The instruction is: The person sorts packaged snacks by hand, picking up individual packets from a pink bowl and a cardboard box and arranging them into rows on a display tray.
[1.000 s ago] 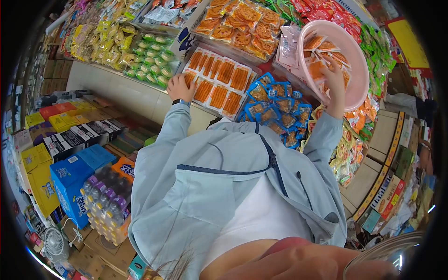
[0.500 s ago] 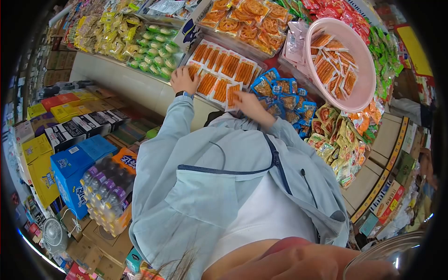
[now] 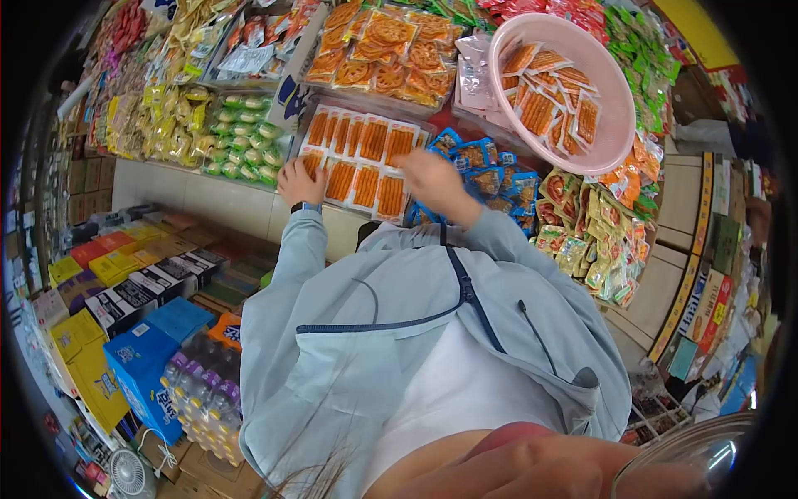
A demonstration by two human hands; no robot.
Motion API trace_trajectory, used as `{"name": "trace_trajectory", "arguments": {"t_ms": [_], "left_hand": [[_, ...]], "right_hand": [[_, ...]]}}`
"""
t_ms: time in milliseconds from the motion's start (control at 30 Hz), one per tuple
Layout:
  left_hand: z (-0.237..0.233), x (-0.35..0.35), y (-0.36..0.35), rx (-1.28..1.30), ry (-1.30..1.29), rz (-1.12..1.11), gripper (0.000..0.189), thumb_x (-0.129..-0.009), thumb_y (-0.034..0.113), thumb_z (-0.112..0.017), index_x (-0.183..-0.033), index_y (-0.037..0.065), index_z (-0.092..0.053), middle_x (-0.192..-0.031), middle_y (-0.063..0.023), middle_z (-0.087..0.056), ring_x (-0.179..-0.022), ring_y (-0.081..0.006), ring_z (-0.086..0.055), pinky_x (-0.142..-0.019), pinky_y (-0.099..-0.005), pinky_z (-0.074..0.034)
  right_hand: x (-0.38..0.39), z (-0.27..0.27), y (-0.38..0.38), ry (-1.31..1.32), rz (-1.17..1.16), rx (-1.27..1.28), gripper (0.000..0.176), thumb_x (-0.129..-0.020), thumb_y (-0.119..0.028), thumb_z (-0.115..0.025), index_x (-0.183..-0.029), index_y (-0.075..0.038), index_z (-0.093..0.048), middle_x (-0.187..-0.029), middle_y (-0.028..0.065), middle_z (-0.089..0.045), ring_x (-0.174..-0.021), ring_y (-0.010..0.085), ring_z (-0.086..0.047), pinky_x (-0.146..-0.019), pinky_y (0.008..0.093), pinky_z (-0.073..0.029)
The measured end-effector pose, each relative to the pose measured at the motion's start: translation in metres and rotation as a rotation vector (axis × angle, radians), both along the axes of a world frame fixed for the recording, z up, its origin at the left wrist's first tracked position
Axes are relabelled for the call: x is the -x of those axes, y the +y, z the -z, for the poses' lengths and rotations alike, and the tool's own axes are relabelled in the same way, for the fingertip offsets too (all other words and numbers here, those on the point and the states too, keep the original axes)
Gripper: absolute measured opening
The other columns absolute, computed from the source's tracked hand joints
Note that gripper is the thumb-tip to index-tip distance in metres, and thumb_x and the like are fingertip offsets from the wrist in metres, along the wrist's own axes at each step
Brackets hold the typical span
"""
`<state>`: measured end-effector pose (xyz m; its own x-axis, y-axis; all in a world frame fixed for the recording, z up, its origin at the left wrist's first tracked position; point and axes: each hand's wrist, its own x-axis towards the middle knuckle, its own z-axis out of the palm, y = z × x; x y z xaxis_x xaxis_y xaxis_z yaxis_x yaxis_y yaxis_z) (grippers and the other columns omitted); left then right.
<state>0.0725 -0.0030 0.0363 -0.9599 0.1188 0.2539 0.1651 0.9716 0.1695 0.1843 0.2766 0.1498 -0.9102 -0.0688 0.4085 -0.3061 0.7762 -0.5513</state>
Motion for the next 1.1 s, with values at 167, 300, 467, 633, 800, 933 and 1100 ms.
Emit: {"name": "trace_trajectory", "arguments": {"t_ms": [167, 300, 467, 633, 800, 933, 1100], "left_hand": [[-0.001, 0.000, 0.000, 0.014, 0.013, 0.004, 0.043, -0.077, 0.034, -0.068, -0.115, 0.015, -0.058, -0.122, -0.0034, -0.054, -0.116, -0.0309, -0.046, -0.095, -0.0499, -0.039], [-0.001, 0.000, 0.000, 0.008, 0.013, -0.003, 0.043, -0.077, 0.034, -0.068, -0.115, 0.015, -0.058, -0.121, -0.0034, -0.054, -0.116, -0.0304, -0.046, -0.095, -0.0497, -0.039], [-0.003, 0.000, 0.001, 0.005, -0.022, -0.014, 0.043, -0.077, 0.033, -0.067, -0.115, 0.015, -0.058, -0.121, -0.0038, -0.054, -0.117, -0.0303, -0.046, -0.096, -0.0499, -0.039], [-0.003, 0.001, 0.002, -0.001, -0.031, -0.014, 0.044, -0.077, 0.034, -0.067, -0.116, 0.015, -0.058, -0.122, -0.0037, -0.054, -0.118, -0.0303, -0.046, -0.097, -0.0501, -0.039], [-0.004, -0.001, 0.002, -0.024, -0.032, -0.015, 0.045, -0.078, 0.033, -0.066, -0.117, 0.015, -0.058, -0.123, -0.0041, -0.054, -0.118, -0.0313, -0.046, -0.097, -0.0508, -0.039], [-0.006, 0.000, 0.001, -0.034, -0.034, -0.016, 0.042, -0.077, 0.032, -0.066, -0.115, 0.015, -0.058, -0.122, -0.0037, -0.054, -0.119, -0.0310, -0.045, -0.097, -0.0509, -0.038], [-0.004, 0.000, 0.000, -0.050, -0.045, -0.020, 0.043, -0.077, 0.034, -0.067, -0.116, 0.016, -0.059, -0.124, -0.0021, -0.054, -0.120, -0.0294, -0.044, -0.099, -0.0503, -0.037]], "right_hand": [[0.028, -0.082, 0.125, 0.224, 0.615, 0.117, 0.021, -0.082, -0.009, -0.063, -0.102, -0.003, -0.065, -0.097, 0.0172, -0.067, -0.086, 0.0339, -0.064, -0.075, 0.0432, -0.051], [0.008, -0.062, 0.213, -0.334, 0.796, -0.227, 0.039, -0.079, -0.022, -0.072, -0.111, -0.003, -0.060, -0.102, 0.0254, -0.064, -0.094, 0.0409, -0.063, -0.082, 0.0478, -0.050], [0.005, -0.026, 0.218, -0.288, 0.817, -0.285, 0.058, -0.072, -0.025, -0.079, -0.121, -0.005, -0.055, -0.100, 0.0292, -0.063, -0.093, 0.0453, -0.062, -0.082, 0.0482, -0.051], [0.007, -0.034, 0.224, -0.279, 0.651, -0.016, 0.056, -0.071, -0.021, -0.078, -0.120, -0.005, -0.056, -0.080, 0.0221, -0.065, -0.079, 0.0417, -0.064, -0.075, 0.0469, -0.052], [0.008, -0.057, 0.219, -0.456, 0.584, 0.397, 0.040, -0.076, -0.011, -0.069, -0.115, -0.006, -0.062, -0.070, 0.0084, -0.062, -0.063, 0.0188, -0.060, -0.060, 0.0308, -0.047], [0.003, -0.075, 0.217, -0.181, 0.594, 0.699, 0.031, -0.077, -0.003, -0.058, -0.107, -0.002, -0.065, -0.075, 0.0030, -0.062, -0.069, 0.0100, -0.058, -0.058, 0.0226, -0.044], [0.004, -0.119, 0.137, -0.103, 0.359, 1.220, 0.027, -0.075, 0.000, -0.049, -0.096, -0.001, -0.066, -0.099, 0.0101, -0.066, -0.085, 0.0157, -0.063, -0.077, 0.0251, -0.051]]}}
